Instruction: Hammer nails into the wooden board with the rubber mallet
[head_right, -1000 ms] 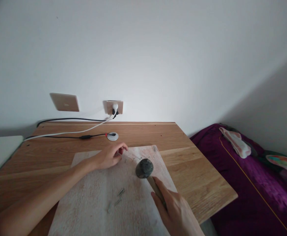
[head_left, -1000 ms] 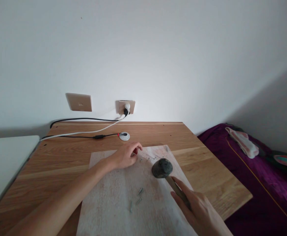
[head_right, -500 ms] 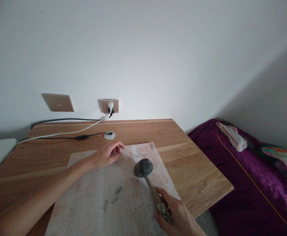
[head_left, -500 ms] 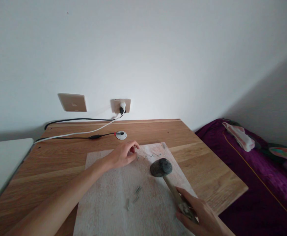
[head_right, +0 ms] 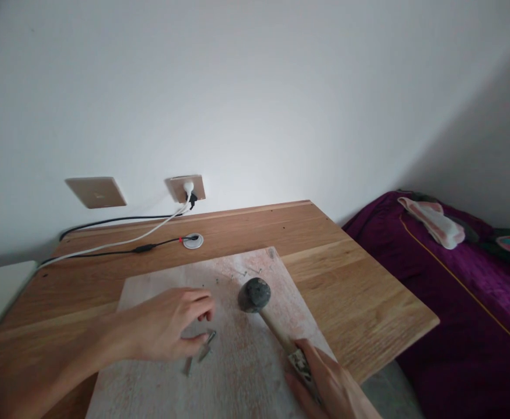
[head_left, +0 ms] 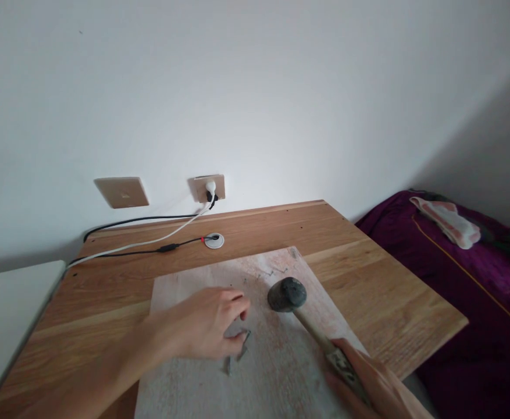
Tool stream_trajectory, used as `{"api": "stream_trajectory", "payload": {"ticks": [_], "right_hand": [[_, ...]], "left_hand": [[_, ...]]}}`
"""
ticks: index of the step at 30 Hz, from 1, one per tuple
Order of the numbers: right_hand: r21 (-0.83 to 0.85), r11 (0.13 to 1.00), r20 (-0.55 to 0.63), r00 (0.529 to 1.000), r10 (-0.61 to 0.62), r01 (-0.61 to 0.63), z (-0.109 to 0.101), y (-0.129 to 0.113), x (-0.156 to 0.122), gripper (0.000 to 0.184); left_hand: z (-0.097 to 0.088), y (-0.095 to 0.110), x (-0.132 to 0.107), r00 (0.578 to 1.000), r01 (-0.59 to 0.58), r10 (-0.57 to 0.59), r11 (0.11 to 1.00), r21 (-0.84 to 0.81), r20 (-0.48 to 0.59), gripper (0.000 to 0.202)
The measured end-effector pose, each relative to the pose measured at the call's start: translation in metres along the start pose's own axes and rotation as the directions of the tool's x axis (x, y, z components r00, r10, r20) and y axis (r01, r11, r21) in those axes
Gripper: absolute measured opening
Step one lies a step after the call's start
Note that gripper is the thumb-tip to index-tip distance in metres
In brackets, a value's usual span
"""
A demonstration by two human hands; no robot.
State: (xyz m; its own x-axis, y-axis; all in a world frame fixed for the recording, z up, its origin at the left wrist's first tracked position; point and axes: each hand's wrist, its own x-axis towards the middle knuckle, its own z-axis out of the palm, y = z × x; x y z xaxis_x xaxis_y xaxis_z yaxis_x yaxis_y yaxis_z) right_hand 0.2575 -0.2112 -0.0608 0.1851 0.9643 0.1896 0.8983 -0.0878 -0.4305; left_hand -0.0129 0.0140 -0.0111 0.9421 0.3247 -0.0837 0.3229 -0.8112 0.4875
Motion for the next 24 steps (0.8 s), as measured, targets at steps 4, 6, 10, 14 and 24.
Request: {"api": "stream_trajectory", "payload": {"ticks": [4, 6, 10, 14, 24], "right_hand": [[0.009, 0.999, -0.023, 0.999, -0.036, 0.036, 0.006, 0.004, 0.000, 0.043], [0.033, 0.998, -0.021, 0.999, -0.046, 0.046, 0.008, 0.005, 0.001, 0.046], [0.061, 0.998, 0.000, 1.000, -0.026, 0.026, 0.008, 0.004, 0.004, 0.050], [0.071, 0.997, 0.033, 0.999, -0.003, 0.001, 0.002, 0.002, 0.007, 0.049], [0.063, 0.998, 0.001, 1.000, -0.002, 0.002, 0.013, 0.006, 0.002, 0.049]], "left_hand": [[0.010, 0.009, -0.006, 0.996, 0.083, -0.083, 0.997, 0.009, 0.021, 0.015], [0.014, 0.010, -0.003, 0.995, 0.100, -0.101, 0.994, 0.044, 0.019, 0.010], [0.022, 0.015, 0.006, 0.997, 0.081, -0.082, 0.985, 0.151, 0.001, 0.008], [0.031, 0.023, 0.010, 0.997, 0.073, -0.067, 0.974, 0.215, -0.033, 0.011], [0.003, -0.034, 0.000, 0.968, 0.145, -0.207, 0.922, -0.360, -0.139, 0.003]]}}
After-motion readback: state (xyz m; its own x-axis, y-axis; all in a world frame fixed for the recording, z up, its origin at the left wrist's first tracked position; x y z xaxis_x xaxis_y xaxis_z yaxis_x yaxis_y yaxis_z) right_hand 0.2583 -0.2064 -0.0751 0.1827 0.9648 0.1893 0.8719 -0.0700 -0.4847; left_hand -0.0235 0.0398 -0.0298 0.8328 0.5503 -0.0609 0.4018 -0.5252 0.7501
